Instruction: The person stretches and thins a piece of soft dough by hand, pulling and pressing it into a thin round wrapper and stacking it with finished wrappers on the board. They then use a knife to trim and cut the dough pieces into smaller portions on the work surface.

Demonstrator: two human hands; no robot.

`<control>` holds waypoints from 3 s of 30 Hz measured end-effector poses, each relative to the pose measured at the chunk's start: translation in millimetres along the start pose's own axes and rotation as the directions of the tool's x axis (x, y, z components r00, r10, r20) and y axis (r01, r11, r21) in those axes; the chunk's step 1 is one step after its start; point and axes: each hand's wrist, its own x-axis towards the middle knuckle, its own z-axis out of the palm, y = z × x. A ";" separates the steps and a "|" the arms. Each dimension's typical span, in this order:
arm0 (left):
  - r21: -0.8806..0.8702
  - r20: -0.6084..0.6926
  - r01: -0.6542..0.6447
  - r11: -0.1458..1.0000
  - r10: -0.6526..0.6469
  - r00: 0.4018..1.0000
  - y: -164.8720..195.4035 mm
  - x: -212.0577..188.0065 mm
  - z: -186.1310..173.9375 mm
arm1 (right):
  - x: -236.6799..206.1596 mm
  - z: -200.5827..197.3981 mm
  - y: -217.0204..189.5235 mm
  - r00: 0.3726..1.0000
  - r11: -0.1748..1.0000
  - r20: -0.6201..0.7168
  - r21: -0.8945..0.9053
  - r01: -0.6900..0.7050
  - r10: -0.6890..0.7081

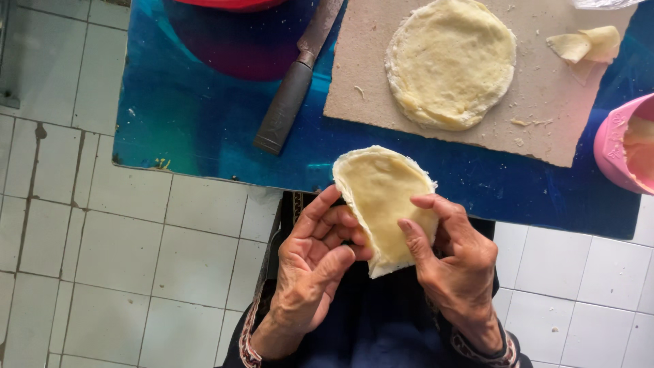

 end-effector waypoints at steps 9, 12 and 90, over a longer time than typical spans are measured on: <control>0.042 -0.208 -0.101 0.994 0.108 0.972 -25.0 -4.3 3.6 | 16.1 -23.7 -7.6 1.000 0.926 0.016 0.376 -0.007 0.001; -0.069 -0.156 0.138 0.988 -0.147 0.977 -37.3 -0.9 13.2 | 24.9 -31.7 -7.5 0.999 0.811 0.031 0.583 -0.047 0.035; 0.541 0.044 -0.304 0.784 0.335 0.941 -26.2 9.7 23.0 | 4.3 -4.2 9.0 0.918 0.778 0.385 0.545 -0.312 0.099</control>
